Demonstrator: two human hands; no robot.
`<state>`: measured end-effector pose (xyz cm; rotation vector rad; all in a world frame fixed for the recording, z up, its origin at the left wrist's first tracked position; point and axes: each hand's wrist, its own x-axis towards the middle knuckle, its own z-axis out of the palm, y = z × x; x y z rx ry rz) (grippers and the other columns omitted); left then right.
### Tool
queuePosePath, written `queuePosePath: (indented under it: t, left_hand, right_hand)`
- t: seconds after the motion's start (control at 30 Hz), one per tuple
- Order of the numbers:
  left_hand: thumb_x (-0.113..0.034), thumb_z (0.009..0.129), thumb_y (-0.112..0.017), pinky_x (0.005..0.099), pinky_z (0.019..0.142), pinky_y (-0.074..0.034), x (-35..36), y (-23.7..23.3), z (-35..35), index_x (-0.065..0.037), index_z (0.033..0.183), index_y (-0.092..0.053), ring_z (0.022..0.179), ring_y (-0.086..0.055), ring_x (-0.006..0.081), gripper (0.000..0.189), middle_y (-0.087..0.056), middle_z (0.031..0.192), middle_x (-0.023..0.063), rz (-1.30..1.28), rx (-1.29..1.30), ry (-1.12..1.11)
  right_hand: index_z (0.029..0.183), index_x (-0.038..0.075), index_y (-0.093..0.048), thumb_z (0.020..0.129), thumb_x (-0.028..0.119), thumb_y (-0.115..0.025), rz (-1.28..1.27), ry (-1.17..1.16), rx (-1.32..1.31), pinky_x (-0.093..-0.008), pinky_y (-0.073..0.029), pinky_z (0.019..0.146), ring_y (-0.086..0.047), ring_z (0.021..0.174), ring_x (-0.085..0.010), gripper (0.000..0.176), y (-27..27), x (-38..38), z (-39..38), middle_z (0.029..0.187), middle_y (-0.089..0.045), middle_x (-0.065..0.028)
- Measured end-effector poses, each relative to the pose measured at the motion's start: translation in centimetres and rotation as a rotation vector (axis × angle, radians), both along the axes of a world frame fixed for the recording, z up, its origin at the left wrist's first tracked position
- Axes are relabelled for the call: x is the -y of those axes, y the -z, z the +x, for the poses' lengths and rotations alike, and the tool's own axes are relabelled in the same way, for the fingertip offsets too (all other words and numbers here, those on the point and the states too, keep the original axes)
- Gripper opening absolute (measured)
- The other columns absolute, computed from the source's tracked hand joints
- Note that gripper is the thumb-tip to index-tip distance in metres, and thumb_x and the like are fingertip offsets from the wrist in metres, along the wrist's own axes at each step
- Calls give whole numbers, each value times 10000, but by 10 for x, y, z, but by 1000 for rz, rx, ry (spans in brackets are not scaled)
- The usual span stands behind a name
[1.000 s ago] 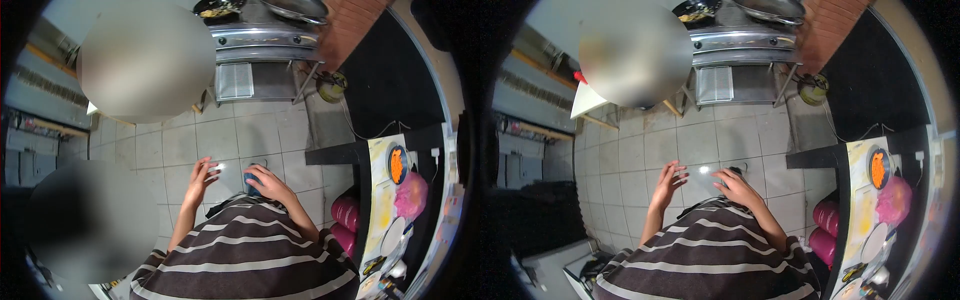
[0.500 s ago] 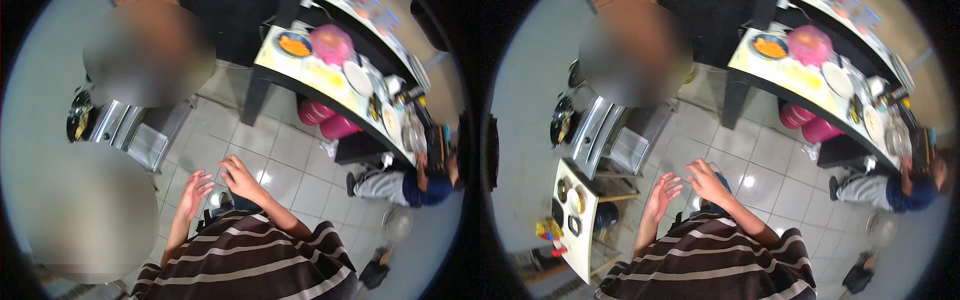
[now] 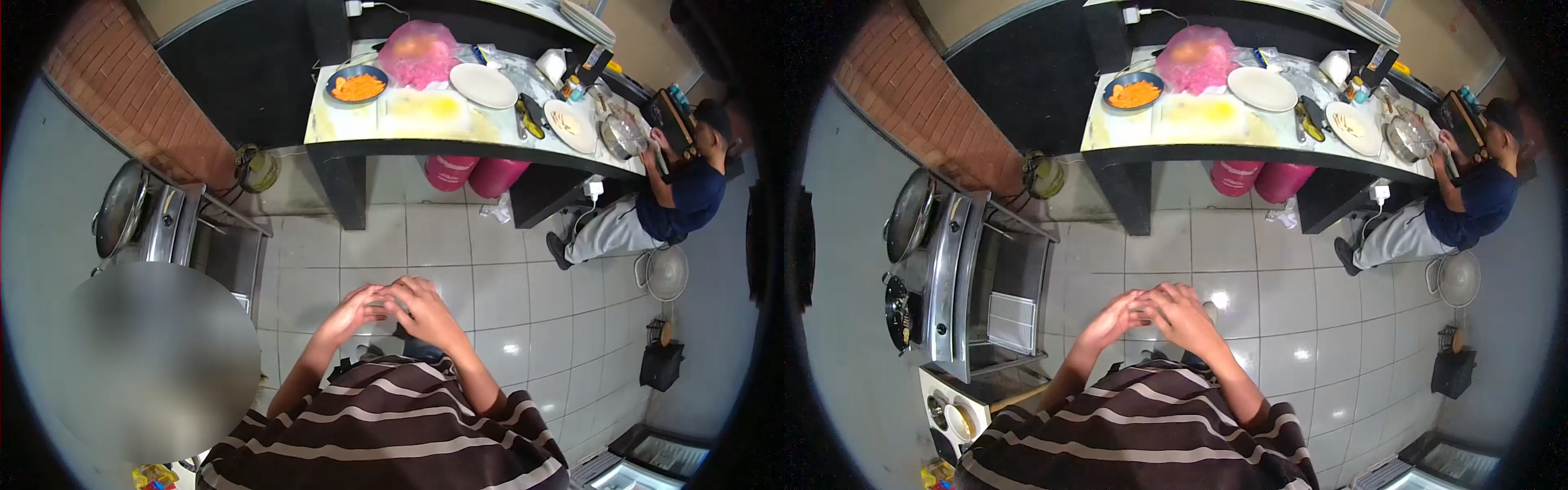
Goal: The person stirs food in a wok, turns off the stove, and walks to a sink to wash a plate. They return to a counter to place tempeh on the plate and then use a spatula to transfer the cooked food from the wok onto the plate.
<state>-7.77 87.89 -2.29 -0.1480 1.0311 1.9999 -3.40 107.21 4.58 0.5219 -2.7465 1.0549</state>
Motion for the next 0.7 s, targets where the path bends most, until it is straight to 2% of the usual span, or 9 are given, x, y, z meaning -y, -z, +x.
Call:
queuePosePath:
  t: [0.07, 0.13, 0.33, 0.43, 0.47, 0.53, 0.57, 0.6, 0.7]
  left_hand:
    - [-314, 996, -481, 313, 889, -467, -8, 17, -26, -93, 1230, -538, 1031, -611, 165, 327, -625, 1160, 46, -312, -132, 19]
    - [-281, 1012, -481, 336, 906, -480, -23, 21, -44, -70, 1225, -539, 1014, -627, 183, 305, -620, 1175, 68, -381, -152, -81]
    - [-296, 1019, -473, 346, 913, -478, -75, 17, -83, -63, 1222, -524, 1021, -619, 203, 313, -608, 1172, 90, -232, -153, -115]
    - [-290, 1017, -477, 357, 919, -478, -91, 28, -86, -60, 1226, -520, 1033, -613, 212, 314, -599, 1189, 100, -193, -70, -162]
    - [-287, 1014, -483, 363, 921, -481, -93, 30, -85, -60, 1225, -520, 1037, -612, 215, 312, -600, 1190, 101, -170, -51, -174]
    - [-283, 1011, -489, 370, 922, -483, -91, 32, -80, -60, 1225, -520, 1041, -610, 219, 311, -600, 1191, 101, -145, -21, -222]
    - [-282, 1005, -500, 373, 921, -486, -87, 31, -78, -63, 1227, -519, 1036, -613, 221, 313, -603, 1186, 100, -174, 0, -245]
    - [-281, 1000, -510, 375, 920, -489, -81, 29, -74, -65, 1229, -519, 1032, -615, 223, 315, -607, 1181, 99, -203, 26, -263]
    - [-272, 985, -526, 351, 876, -505, -53, 14, -67, -72, 1205, -539, 997, -630, 214, 298, -627, 1126, 88, -259, 64, -387]
  right_hand:
    - [1140, 81, -624, 966, 123, -543, 17, 68, -23, -369, -474, 825, -596, 939, -278, 197, -3, -31, -5, 1020, -597, -112]
    - [1148, 80, -617, 964, 147, -545, -447, 22, 472, -384, -469, 855, -591, 961, -332, 209, -12, -63, -8, 1087, -590, -134]
    - [1208, 57, -583, 972, 140, -534, -296, -44, 440, -355, -474, 842, -603, 938, -284, 255, -38, -134, -46, 1076, -590, -143]
    - [1267, 37, -542, 1012, 205, -483, -501, -490, 553, -338, -492, 833, -639, 957, -227, 311, -79, -154, -82, 1094, -603, -151]
    - [1267, 37, -542, 1012, 205, -483, -498, -514, 576, -338, -492, 833, -639, 957, -227, 311, -74, -161, -98, 1094, -603, -151]
    - [1330, 55, -487, 1014, 283, -484, -1170, -916, 1049, -350, -499, 831, -655, 919, -250, 390, -35, -171, -132, 1112, -607, -205]
    - [1380, 115, -443, 982, 345, -525, -1294, -954, 1193, -386, -498, 836, -667, 881, -312, 467, 15, -177, -151, 1127, -601, -274]
    - [1380, 115, -443, 982, 345, -525, -1281, -966, 1220, -386, -498, 836, -667, 881, -312, 467, 41, -178, -155, 1127, -601, -274]
    - [1313, 137, -514, 944, 309, -562, -420, -590, 786, -463, -478, 870, -629, 972, -358, 410, 105, -176, -129, 1144, -597, -225]
